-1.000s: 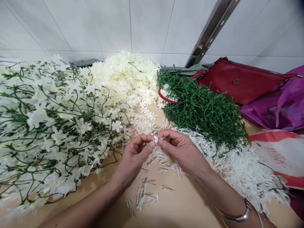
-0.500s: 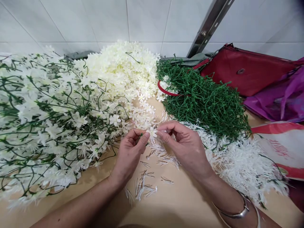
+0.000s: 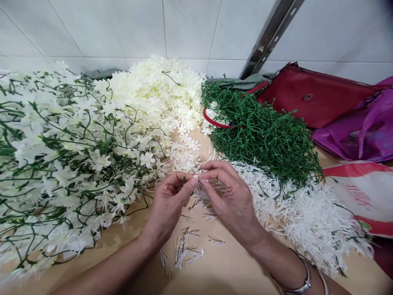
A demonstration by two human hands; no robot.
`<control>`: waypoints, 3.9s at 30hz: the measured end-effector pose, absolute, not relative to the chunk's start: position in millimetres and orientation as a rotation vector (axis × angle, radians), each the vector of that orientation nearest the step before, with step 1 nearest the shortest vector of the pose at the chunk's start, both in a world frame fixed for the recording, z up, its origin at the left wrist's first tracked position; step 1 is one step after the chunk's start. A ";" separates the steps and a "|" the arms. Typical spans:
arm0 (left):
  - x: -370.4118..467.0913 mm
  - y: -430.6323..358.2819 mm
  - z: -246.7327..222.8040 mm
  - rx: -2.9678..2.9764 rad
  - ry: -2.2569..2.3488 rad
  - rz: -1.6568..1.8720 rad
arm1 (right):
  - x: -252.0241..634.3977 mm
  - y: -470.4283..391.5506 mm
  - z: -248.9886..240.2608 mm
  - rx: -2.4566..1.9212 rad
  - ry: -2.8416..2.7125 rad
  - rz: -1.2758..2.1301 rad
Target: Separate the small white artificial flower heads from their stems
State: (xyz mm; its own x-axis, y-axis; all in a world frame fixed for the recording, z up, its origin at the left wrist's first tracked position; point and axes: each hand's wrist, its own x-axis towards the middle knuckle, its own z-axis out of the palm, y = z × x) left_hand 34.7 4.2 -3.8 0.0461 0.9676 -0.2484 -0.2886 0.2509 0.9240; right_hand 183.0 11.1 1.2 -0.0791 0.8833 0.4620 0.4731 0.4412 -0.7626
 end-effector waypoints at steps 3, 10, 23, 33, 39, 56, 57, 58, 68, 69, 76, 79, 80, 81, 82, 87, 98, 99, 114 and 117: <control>33.3 5.4 -2.4 0.812 1.091 1.092 | 183.5 12.1 2.6 -1.205 -1.647 0.621; 32.9 5.0 1.3 0.872 1.105 1.022 | 193.4 18.5 15.1 -1.167 -1.523 1.021; 57.7 14.8 2.3 0.816 1.133 0.905 | 235.5 4.0 17.9 -1.281 -1.112 1.170; 69.4 12.9 19.4 1.058 1.050 0.950 | 236.8 5.3 4.9 -1.113 -1.088 1.375; 71.3 12.6 15.5 1.108 1.011 0.927 | 237.0 5.1 6.6 -1.131 -1.102 1.416; 60.7 11.2 -1.8 1.463 1.121 0.806 | 234.4 1.7 7.8 -1.219 -1.224 1.404; 60.4 10.8 -2.8 1.467 1.127 0.806 | 233.3 0.8 6.7 -1.226 -1.231 1.388; 60.4 10.4 -3.8 1.469 1.133 0.812 | 232.2 0.1 5.4 -1.231 -1.237 1.376; 65.2 9.8 -6.9 1.402 1.099 0.860 | 231.4 1.9 1.3 -1.238 -1.230 1.388; 65.0 9.9 -4.5 1.415 1.087 0.854 | 232.1 2.2 1.8 -1.230 -1.218 1.394; 60.0 11.2 15.2 1.725 1.030 0.758 | 237.4 1.2 3.2 -1.153 -1.110 1.450; 58.4 12.8 13.0 1.769 0.973 0.739 | 237.4 0.7 1.7 -1.157 -1.084 1.494; 58.0 13.2 11.0 1.767 0.957 0.742 | 236.7 0.7 1.0 -1.151 -1.068 1.510; 57.8 13.4 8.7 1.758 0.948 0.752 | 235.6 0.6 0.1 -1.146 -1.049 1.525; 57.6 13.3 6.3 1.746 0.946 0.770 | 234.4 0.5 -0.9 -1.143 -1.032 1.537; 58.0 10.5 -0.9 1.708 0.943 0.849 | 229.7 -1.6 -6.4 -1.165 -1.001 1.505; 59.9 8.1 -7.2 1.732 0.903 0.872 | 223.0 4.0 -5.9 -1.066 -1.002 1.501; 60.3 6.9 -8.4 1.714 0.920 0.882 | 221.9 4.9 -4.5 -1.061 -1.005 1.507; 52.5 21.7 16.1 1.038 0.897 1.079 | 243.8 18.1 31.7 -1.391 -1.769 0.781; 52.8 21.0 8.1 0.919 0.868 1.095 | 241.7 26.6 36.5 -1.433 -2.026 0.559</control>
